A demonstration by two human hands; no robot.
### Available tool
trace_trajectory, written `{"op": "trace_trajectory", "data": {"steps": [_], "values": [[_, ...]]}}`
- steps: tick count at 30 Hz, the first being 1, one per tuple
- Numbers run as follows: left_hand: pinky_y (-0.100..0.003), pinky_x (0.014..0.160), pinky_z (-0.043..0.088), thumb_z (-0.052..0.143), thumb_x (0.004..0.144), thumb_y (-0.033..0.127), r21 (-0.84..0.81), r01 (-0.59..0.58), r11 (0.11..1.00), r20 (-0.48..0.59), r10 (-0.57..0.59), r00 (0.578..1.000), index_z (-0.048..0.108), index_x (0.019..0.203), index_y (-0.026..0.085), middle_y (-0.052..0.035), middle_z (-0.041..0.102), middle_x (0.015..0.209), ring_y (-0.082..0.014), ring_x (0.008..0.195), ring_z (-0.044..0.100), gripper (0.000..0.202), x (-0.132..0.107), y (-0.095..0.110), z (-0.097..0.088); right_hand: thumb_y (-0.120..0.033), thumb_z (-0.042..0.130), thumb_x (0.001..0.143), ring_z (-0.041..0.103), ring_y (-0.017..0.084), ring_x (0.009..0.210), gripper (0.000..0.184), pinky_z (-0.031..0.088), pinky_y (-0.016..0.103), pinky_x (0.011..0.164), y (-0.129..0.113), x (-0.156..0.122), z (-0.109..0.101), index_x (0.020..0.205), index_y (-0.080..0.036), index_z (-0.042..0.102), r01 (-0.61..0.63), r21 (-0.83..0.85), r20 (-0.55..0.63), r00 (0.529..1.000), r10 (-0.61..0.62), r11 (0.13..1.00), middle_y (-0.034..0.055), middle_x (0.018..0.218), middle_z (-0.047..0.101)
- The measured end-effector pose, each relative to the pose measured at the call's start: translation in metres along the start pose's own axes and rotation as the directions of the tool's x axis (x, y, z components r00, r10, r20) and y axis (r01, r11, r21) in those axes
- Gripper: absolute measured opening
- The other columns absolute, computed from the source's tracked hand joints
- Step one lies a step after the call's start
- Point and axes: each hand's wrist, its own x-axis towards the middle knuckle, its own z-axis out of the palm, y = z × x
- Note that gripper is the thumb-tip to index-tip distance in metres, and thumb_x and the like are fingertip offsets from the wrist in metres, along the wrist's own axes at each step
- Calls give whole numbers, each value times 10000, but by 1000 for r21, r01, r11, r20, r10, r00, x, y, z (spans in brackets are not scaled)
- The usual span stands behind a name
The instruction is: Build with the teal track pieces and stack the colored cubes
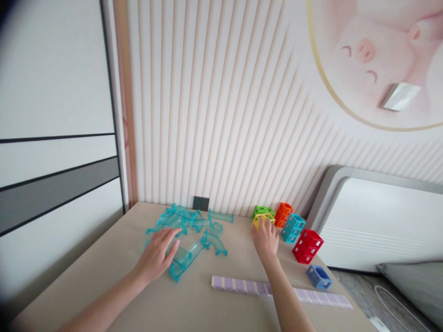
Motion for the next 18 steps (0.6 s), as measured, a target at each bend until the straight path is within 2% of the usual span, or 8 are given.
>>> {"op": "trace_trajectory", "data": {"steps": [5, 10, 14, 18], "values": [[-424, 905, 521, 476, 963, 247, -3, -59, 998, 12, 59, 998, 570, 1226, 225, -73, 694, 1040, -251, 986, 651, 280, -2, 4, 6, -347, 493, 895, 638, 273, 989, 241, 501, 353, 733, 13, -11, 1, 1047, -188, 591, -71, 55, 45, 997, 68, 996, 153, 1287, 559], [-414, 879, 540, 459, 965, 231, -10, -51, 999, 8, 51, 999, 577, 1222, 235, -71, 692, 996, -243, 957, 660, 283, -1, 2, 7, -419, 433, 885, 637, 253, 953, 296, 493, 341, 743, 20, -9, -12, 929, -188, 613, -116, 162, 39, 993, 111, 980, 130, 1169, 607], [-397, 871, 548, 458, 960, 219, -42, -48, 998, 28, 49, 998, 574, 1218, 238, -63, 689, 994, -235, 952, 662, 284, -1, 2, 8, -537, 444, 824, 638, 264, 841, 400, 485, 373, 743, 7, -8, -26, 890, -185, 621, -216, 303, -6, 973, 229, 928, 139, 1047, 652], [-404, 902, 541, 464, 950, 207, -55, -51, 997, 38, 53, 998, 564, 1231, 241, -60, 691, 1025, -237, 979, 660, 300, -2, 2, 9, -583, 450, 795, 634, 271, 752, 466, 482, 385, 729, -13, -9, -34, 931, -171, 622, -264, 408, 18, 959, 282, 874, 140, 914, 692]]}}
